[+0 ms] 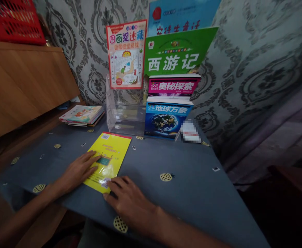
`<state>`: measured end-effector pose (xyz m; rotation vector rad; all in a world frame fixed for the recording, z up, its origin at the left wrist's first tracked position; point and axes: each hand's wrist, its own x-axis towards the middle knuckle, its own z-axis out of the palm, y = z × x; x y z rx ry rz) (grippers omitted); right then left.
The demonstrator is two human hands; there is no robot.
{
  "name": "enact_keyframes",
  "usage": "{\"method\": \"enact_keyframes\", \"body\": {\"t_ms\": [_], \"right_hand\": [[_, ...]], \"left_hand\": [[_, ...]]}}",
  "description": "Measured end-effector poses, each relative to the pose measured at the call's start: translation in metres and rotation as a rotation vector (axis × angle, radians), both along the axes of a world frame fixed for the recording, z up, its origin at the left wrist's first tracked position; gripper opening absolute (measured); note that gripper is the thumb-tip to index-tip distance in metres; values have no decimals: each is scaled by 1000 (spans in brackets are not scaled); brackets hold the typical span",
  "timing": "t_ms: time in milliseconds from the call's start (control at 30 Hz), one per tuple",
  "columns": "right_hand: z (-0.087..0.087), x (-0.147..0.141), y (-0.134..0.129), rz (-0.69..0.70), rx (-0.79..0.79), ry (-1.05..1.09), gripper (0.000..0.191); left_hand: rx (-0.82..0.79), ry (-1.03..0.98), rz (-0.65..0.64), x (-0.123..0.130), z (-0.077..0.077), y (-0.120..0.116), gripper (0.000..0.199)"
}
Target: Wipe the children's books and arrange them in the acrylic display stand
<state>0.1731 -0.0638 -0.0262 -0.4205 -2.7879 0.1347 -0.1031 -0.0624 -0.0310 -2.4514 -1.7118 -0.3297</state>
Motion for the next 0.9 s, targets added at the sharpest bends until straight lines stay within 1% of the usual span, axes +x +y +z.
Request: {"method": "enact_keyframes", "body": {"t_ms": [100, 200, 400, 467, 567, 633, 700, 800, 900], "right_hand": [[0, 0, -1, -11, 12, 11, 28], [0, -1, -2, -10, 11, 1, 28], [-3, 3, -4, -31, 30, 13, 28], [-6, 10, -2, -64, 38, 34, 27], [-11, 25, 4, -147, 70, 67, 25], [-13, 35, 9, -211, 106, 72, 27], [-14, 40, 14, -252, 136, 65, 29], [-12, 40, 21, -254, 161, 44, 28], [-8, 33, 31, -250, 190, -1, 28]], "left_hand": [[7, 13, 18, 2, -4, -2, 41], [-11, 32, 59, 7, -4, -5, 41], [-24, 94, 96, 12, 5, -16, 43], [-52, 151, 142, 17, 10, -25, 42], [-102, 260, 200, 31, 15, -43, 41], [-100, 324, 217, 42, 15, -52, 41], [-63, 377, 209, 52, 14, -58, 40], [4, 419, 203, 61, 10, -55, 38], [10, 405, 256, 65, 9, -45, 35]]}}
